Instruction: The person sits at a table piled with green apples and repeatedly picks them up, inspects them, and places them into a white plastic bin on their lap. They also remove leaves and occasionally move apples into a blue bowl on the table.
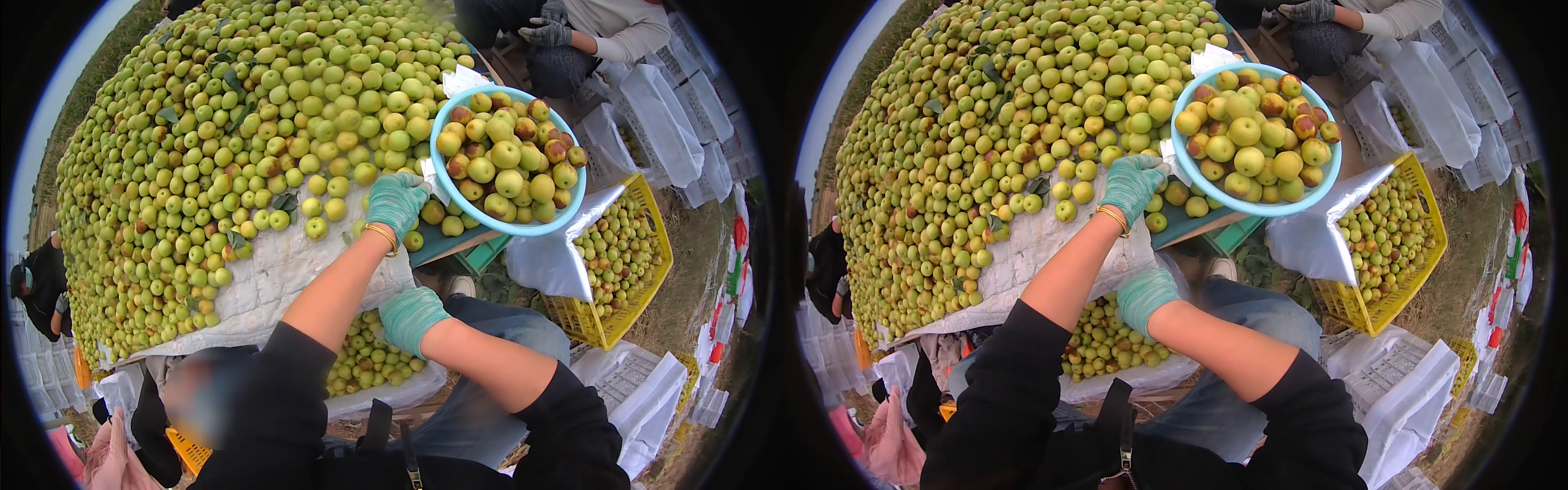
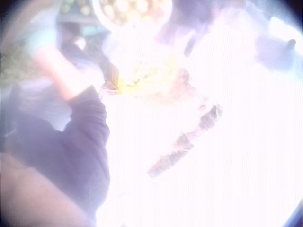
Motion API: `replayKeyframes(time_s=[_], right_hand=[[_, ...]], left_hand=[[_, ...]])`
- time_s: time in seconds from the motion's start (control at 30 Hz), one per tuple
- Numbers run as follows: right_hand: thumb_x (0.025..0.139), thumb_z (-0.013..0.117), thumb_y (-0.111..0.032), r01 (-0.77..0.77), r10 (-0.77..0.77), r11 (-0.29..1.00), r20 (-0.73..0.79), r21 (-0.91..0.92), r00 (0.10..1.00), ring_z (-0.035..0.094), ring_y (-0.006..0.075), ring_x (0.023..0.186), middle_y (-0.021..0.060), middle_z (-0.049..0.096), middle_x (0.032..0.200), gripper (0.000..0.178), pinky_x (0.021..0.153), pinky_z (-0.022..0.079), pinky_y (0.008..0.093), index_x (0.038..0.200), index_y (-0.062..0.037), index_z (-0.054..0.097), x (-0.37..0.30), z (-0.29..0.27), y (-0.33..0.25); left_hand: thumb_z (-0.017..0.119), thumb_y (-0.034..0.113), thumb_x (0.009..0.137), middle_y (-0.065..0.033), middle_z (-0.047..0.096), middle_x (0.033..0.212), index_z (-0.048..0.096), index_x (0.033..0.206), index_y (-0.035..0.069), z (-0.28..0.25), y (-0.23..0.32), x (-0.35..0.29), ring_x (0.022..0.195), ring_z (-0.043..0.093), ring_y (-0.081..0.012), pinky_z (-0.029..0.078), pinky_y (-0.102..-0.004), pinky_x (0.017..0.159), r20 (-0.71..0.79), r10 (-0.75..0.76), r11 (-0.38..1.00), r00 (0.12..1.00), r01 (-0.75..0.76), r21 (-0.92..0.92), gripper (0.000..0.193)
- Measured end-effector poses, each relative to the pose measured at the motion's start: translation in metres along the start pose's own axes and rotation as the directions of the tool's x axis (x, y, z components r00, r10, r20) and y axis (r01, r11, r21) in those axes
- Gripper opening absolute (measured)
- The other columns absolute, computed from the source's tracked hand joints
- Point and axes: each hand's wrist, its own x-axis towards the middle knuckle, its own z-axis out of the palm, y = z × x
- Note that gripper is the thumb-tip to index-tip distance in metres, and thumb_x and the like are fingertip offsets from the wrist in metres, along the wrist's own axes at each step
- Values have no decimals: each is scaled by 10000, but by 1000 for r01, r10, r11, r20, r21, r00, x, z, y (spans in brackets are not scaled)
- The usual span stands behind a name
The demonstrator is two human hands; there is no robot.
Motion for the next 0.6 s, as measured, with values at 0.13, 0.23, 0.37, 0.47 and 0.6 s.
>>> replayKeyframes(time_s=[0.13, 0.23, 0.37, 0.47, 0.6], right_hand=[[872, 564, -416, -134, 132, 990, 38, 52, 991, 671, 292, 815, 162, 687, 844, 408, 723, 523, 418, 852, -37, 714, -9, -22, 12], [876, 557, -462, -305, 338, 931, -163, 200, 927, 663, 315, 775, 187, 673, 812, 468, 706, 521, 425, 910, -16, 695, -13, -41, 44], [818, 702, -330, -55, 499, 807, -629, 588, 596, 631, 264, 698, 151, 654, 809, 410, 686, 513, 388, 1030, 12, 626, 5, -42, 75], [781, 756, -237, 108, 392, 855, -768, 508, 506, 597, 197, 679, 128, 643, 836, 407, 653, 503, 338, 1043, 37, 607, 16, -37, 76], [840, 704, -220, 293, 520, 523, -572, 800, 634, 597, 102, 590, 93, 662, 826, 324, 469, 470, 226, 1015, 38, 617, 13, -44, 69]], left_hand=[[758, 245, 784, -75, 674, 930, 660, 1045, -43, -27, -9, -12, 819, 595, -124, 497, -264, 735, 86, -86, 987, 993, 96, -128, 401], [765, 263, 782, -58, 667, 926, 660, 1044, -17, -41, -4, -19, 823, 591, -120, 494, -250, 727, 104, -122, 970, 987, 141, -201, 397], [759, 344, 781, -12, 613, 782, 672, 965, 23, -66, 1, -38, 688, 552, -83, 465, -227, 587, 132, -77, 964, 988, 108, -242, 380], [749, 366, 788, 28, 497, 631, 655, 927, 38, -77, 2, -45, 525, 458, -61, 398, -200, 481, 224, -21, 975, 974, 70, -213, 369], [722, 351, 817, 30, 508, 641, 651, 952, 32, -77, 4, -43, 520, 439, -54, 370, -203, 468, 187, 40, 985, 982, -7, -170, 353]])
